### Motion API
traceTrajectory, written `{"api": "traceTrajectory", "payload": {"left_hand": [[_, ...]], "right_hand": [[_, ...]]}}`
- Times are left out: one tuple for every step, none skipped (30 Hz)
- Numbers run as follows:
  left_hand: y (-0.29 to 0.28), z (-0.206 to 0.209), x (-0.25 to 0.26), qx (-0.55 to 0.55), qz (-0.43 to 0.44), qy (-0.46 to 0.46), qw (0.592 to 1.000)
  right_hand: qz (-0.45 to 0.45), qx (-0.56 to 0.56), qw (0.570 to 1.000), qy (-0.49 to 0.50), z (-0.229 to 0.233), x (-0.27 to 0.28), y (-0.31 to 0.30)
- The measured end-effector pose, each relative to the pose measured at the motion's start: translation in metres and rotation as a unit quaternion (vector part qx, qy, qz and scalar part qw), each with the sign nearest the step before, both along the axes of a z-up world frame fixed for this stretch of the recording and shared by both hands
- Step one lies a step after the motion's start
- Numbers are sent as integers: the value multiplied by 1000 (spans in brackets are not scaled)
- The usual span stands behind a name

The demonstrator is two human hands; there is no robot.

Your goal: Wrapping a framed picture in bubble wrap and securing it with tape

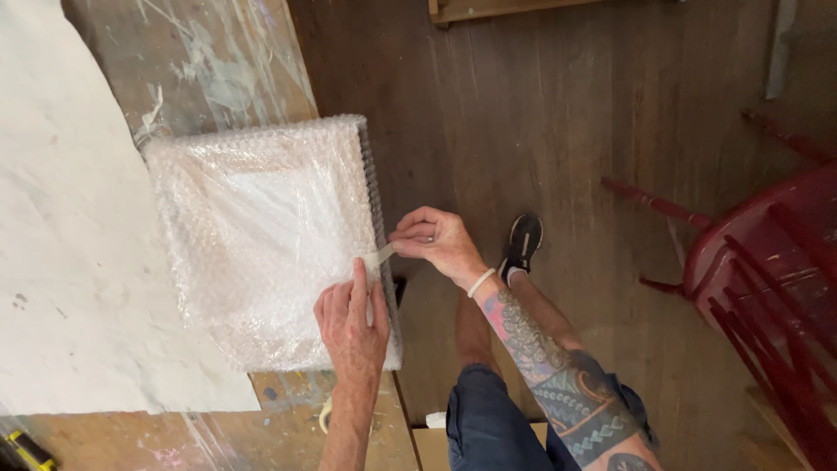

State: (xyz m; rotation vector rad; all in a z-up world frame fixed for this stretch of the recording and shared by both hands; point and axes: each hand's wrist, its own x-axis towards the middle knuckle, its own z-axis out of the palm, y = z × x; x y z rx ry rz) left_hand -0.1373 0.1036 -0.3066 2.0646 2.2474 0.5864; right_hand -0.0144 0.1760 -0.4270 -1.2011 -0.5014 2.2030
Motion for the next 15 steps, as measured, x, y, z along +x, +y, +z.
{"api": "traceTrajectory", "payload": {"left_hand": [[1, 0, 0, 1, 1, -6, 1000], [2, 0, 0, 1, 0, -6, 1000], [2, 0, 0, -1, 1, -9, 1000], [2, 0, 0, -3, 3, -13, 1000], [-1, -1, 0, -3, 2, -13, 1000], [-3, -3, -1, -24, -1, 0, 1000], [-7, -3, -1, -46, -2, 14, 999], [-7, -3, -2, -47, -1, 15, 999], [-7, -3, -2, -47, 0, 11, 999], [-7, -4, -2, -47, 1, 7, 999], [-7, -5, -2, -47, 0, 6, 999], [-7, -6, -2, -48, 0, 3, 999], [-7, -5, -2, -49, 2, 2, 999], [-6, -5, -2, -50, 3, 2, 999], [-5, -4, -2, -49, 2, 2, 999]], "right_hand": [[4, -6, 1000, -4, -2, -2, 1], [3, -6, 1000, -4, -3, -4, 1], [2, -18, 1000, -3, -4, -6, 0], [1, -29, 1000, -2, -5, -8, -1], [1, -30, 1000, -2, 2, -8, 4], [23, -50, 998, -16, 10, -8, 9], [46, -70, 996, -29, 18, -8, 14], [47, -71, 996, -29, 19, -9, 15], [53, -65, 996, -18, 19, -9, 16], [59, -59, 996, -7, 20, -9, 18], [58, -60, 997, -8, 15, -11, 15], [53, -55, 997, 23, 11, -14, 12], [49, -50, 996, 56, 7, -17, 9], [50, -51, 996, 57, 6, -18, 8], [51, -53, 995, 62, 5, -20, 6]]}}
